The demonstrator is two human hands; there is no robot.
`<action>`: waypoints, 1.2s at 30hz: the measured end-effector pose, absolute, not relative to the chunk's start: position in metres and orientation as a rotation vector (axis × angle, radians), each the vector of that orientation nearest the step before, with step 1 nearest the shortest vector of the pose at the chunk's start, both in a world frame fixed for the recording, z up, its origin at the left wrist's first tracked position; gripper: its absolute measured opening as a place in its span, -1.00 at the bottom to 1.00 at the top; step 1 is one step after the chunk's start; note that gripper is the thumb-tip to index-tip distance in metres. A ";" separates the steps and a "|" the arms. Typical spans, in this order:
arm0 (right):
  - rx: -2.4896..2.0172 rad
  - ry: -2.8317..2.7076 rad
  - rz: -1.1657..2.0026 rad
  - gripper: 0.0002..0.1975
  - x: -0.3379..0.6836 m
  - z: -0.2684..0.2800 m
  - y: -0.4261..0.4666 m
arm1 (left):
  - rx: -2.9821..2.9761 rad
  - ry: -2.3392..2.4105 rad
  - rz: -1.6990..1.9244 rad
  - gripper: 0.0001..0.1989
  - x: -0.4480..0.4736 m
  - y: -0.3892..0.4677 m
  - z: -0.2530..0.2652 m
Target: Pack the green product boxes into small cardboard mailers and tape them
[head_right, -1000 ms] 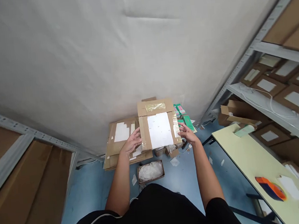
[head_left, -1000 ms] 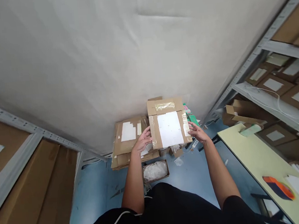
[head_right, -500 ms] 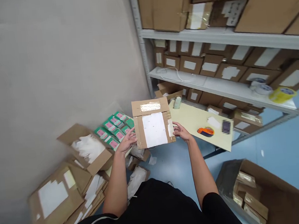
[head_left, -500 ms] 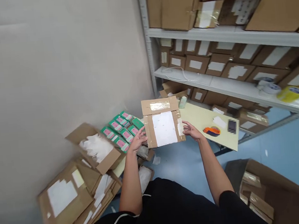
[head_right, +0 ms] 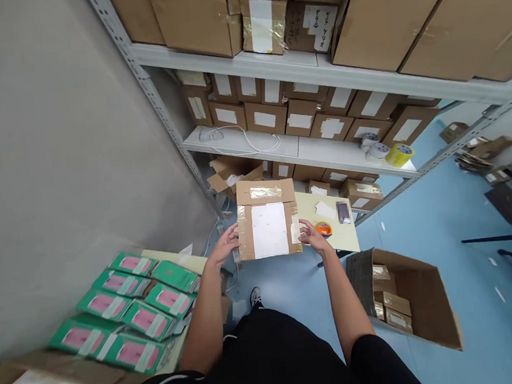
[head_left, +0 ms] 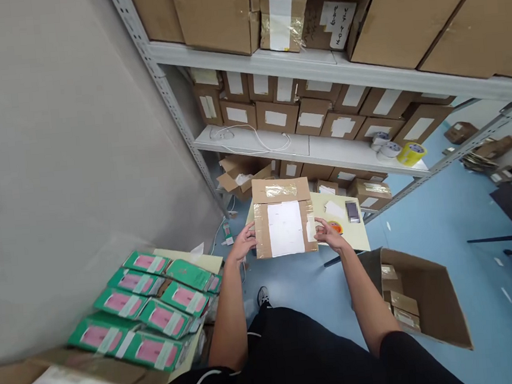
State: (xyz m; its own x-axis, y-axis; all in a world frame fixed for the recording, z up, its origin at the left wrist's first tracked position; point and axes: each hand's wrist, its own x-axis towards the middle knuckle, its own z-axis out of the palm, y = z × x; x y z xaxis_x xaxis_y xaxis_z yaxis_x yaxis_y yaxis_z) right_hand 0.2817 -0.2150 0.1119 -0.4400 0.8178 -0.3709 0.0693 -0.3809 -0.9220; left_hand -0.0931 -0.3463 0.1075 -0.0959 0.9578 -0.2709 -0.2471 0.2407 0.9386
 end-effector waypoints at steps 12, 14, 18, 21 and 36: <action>-1.399 -1.055 1.759 -0.21 0.254 0.073 -0.148 | 0.931 1.267 1.041 -0.20 -0.122 -0.206 0.111; -1.448 -1.031 1.736 -0.19 0.256 0.059 -0.135 | 0.959 1.253 1.040 -0.20 -0.113 -0.184 0.110; -1.685 -1.038 1.625 -0.13 0.258 0.023 -0.123 | 1.033 1.318 1.021 -0.24 -0.071 -0.139 0.096; -1.716 -1.113 1.660 -0.07 0.254 -0.007 -0.131 | 1.104 1.554 0.935 -0.27 -0.020 -0.115 0.076; -1.469 -1.352 1.383 -0.38 0.250 -0.025 -0.126 | 0.974 1.751 0.867 -0.20 0.064 -0.066 0.031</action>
State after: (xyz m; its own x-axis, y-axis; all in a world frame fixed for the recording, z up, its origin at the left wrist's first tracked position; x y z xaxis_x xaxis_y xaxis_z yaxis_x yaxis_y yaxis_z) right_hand 0.2495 -0.1258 -0.0249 -0.1144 0.9637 -0.2411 0.2191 -0.2122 -0.9523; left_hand 0.0637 -0.0665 0.0309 -0.2613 0.8885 -0.3772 0.2387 0.4381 0.8667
